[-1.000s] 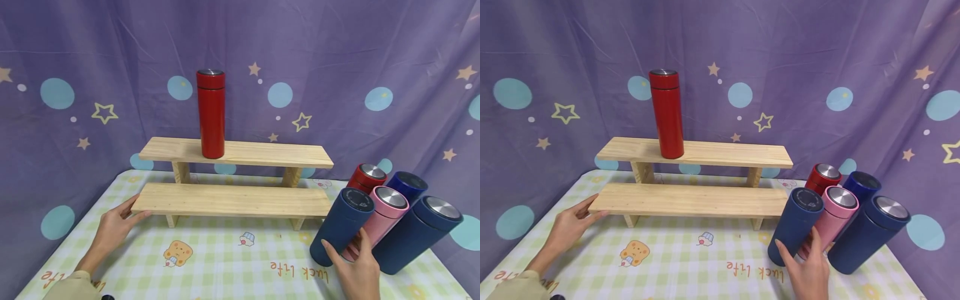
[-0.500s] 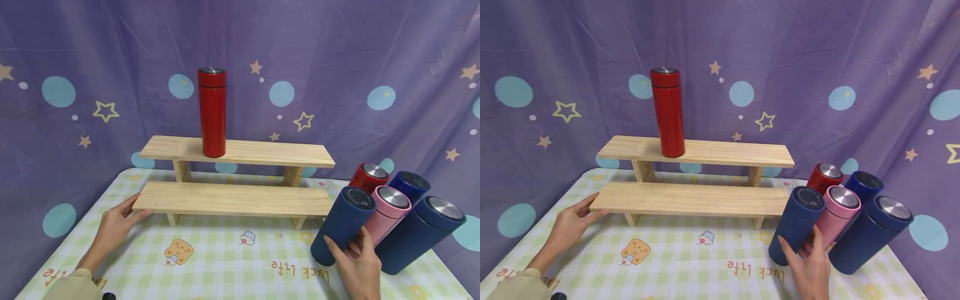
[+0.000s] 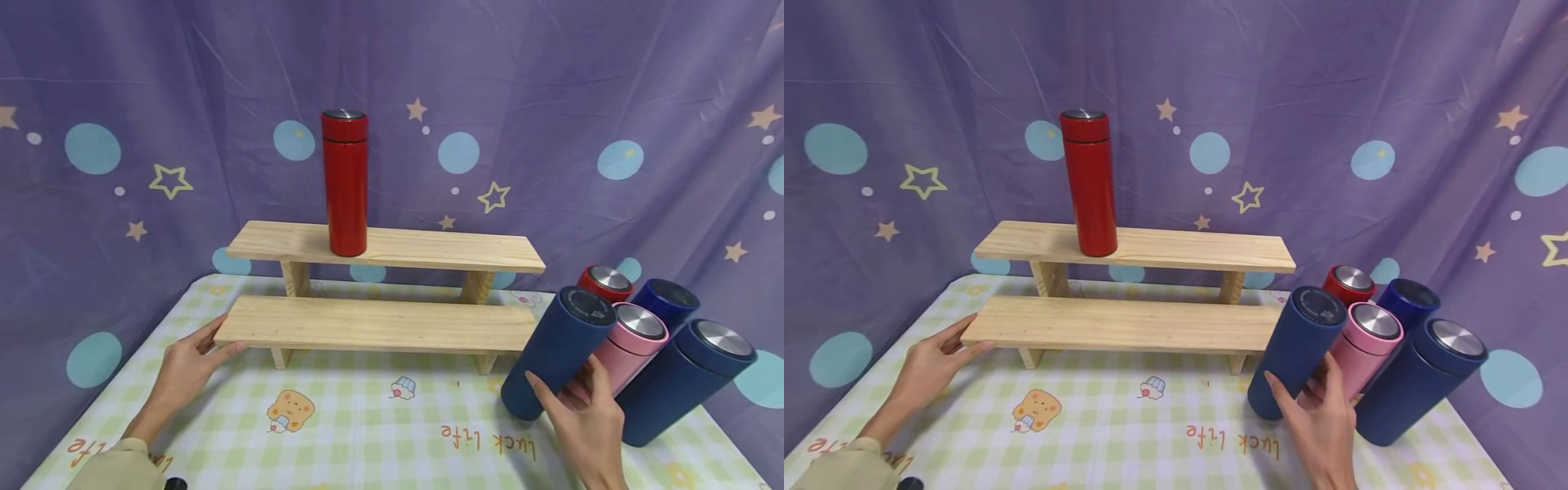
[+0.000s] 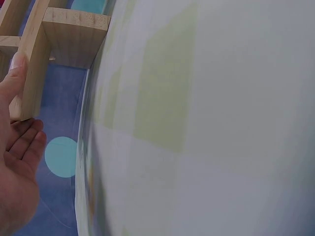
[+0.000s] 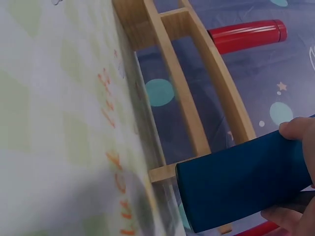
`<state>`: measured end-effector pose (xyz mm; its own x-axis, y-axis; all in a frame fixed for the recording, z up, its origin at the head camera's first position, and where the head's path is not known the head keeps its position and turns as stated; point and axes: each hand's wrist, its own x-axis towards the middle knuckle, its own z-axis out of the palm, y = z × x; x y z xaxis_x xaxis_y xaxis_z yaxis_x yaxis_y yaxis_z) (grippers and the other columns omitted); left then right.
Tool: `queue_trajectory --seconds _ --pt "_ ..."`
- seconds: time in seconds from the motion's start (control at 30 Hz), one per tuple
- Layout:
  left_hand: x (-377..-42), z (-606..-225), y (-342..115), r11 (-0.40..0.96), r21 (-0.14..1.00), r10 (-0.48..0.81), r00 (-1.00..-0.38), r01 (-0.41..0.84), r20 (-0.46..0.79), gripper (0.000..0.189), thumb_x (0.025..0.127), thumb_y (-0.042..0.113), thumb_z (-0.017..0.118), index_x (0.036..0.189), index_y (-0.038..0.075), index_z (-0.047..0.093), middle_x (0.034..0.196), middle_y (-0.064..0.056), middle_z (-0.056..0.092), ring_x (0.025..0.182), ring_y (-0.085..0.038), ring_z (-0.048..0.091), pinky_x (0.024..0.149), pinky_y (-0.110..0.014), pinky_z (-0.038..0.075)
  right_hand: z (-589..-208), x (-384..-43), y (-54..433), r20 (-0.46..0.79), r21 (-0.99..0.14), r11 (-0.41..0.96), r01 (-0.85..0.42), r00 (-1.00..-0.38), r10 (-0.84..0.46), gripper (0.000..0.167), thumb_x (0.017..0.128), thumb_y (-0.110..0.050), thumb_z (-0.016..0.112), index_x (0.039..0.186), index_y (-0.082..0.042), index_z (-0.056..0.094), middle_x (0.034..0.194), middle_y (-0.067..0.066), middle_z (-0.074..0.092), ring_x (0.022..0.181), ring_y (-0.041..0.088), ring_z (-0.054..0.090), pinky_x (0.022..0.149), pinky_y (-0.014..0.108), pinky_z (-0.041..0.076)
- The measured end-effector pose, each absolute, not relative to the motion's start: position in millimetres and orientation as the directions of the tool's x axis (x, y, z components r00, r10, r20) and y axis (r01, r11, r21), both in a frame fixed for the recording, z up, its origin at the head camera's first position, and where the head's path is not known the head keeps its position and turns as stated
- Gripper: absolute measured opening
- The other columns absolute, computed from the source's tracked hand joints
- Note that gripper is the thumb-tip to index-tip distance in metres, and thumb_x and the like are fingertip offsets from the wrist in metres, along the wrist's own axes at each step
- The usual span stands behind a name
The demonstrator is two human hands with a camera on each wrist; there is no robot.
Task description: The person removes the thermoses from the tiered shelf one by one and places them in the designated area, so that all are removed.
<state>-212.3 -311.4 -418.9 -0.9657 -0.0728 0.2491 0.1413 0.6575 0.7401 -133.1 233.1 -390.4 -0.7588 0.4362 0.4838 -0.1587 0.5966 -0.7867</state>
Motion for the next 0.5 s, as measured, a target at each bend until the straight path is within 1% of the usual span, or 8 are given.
queue_trajectory --seconds 0.07,0.1,0.17,0.2,0.23,0.3,0.43,0.5 --pt "-212 -419 -312 0.661 0.736 -0.071 -0.964 0.147 0.256 0.081 0.098 0.043 0.074 0.16 0.005 0.038 0.153 -0.033 0.042 0.132 -0.055 0.048 0.099 -0.044 0.051 -388 -133 232 0.505 -0.775 0.606 -0.182 -0.754 0.419 0.081 0.078 -0.006 0.093 0.147 0.001 0.05 0.124 0.028 0.066 0.094 0.011 0.069 0.073 0.0 0.048" --pt "-212 -419 -312 0.662 0.735 -0.071 -0.964 0.148 0.258 0.081 0.098 0.043 0.074 0.16 0.005 0.039 0.153 -0.033 0.042 0.132 -0.055 0.048 0.099 -0.044 0.051 -386 -134 231 0.514 -0.77 0.608 -0.194 -0.752 0.412 0.081 0.078 -0.006 0.093 0.146 0.0 0.051 0.123 0.027 0.066 0.093 0.002 0.066 0.073 0.001 0.049" --pt "-212 -419 -311 0.665 0.731 -0.073 -0.962 0.15 0.263 0.081 0.098 0.043 0.074 0.159 0.005 0.039 0.152 -0.034 0.043 0.132 -0.055 0.049 0.098 -0.044 0.052 -383 -135 230 0.53 -0.761 0.613 -0.211 -0.748 0.4 0.081 0.077 -0.006 0.093 0.146 -0.001 0.052 0.122 0.026 0.067 0.089 -0.011 0.059 0.074 0.002 0.05" --pt "-212 -419 -311 0.667 0.73 -0.074 -0.961 0.15 0.266 0.081 0.097 0.043 0.075 0.159 0.005 0.039 0.152 -0.034 0.043 0.131 -0.055 0.049 0.097 -0.044 0.052 -381 -135 229 0.536 -0.756 0.618 -0.217 -0.747 0.393 0.081 0.077 -0.006 0.093 0.146 -0.001 0.052 0.122 0.026 0.067 0.089 -0.014 0.057 0.074 0.001 0.049" --pt "-212 -419 -311 0.668 0.728 -0.074 -0.961 0.151 0.267 0.081 0.097 0.043 0.075 0.159 0.004 0.04 0.152 -0.034 0.043 0.131 -0.055 0.05 0.097 -0.045 0.052 -379 -135 228 0.543 -0.751 0.621 -0.225 -0.745 0.386 0.081 0.077 -0.006 0.093 0.146 -0.001 0.053 0.121 0.025 0.067 0.088 -0.015 0.056 0.074 0.001 0.049" --pt "-212 -418 -311 0.668 0.729 -0.075 -0.961 0.15 0.266 0.081 0.097 0.043 0.074 0.159 0.005 0.039 0.152 -0.033 0.043 0.131 -0.055 0.05 0.098 -0.05 0.049 -375 -136 226 0.565 -0.733 0.635 -0.245 -0.738 0.369 0.081 0.076 -0.006 0.094 0.145 -0.002 0.054 0.119 0.023 0.069 0.088 -0.014 0.057 0.074 0.002 0.05" --pt "-213 -418 -311 0.665 0.732 -0.074 -0.962 0.15 0.264 0.081 0.097 0.043 0.074 0.159 0.004 0.039 0.152 -0.032 0.044 0.131 -0.054 0.049 0.099 -0.051 0.048 -367 -139 221 0.62 -0.688 0.657 -0.306 -0.719 0.314 0.081 0.074 -0.002 0.094 0.145 -0.002 0.055 0.117 0.019 0.071 0.088 -0.012 0.059 0.075 0.003 0.05" --pt "-214 -418 -311 0.663 0.733 -0.073 -0.961 0.153 0.267 0.082 0.097 0.043 0.074 0.159 0.003 0.039 0.15 -0.033 0.045 0.132 -0.054 0.05 0.099 -0.051 0.048 -364 -142 218 0.639 -0.672 0.658 -0.341 -0.715 0.283 0.082 0.075 0.0 0.093 0.147 -0.002 0.054 0.118 0.018 0.071 0.09 -0.012 0.059 0.077 0.004 0.051"
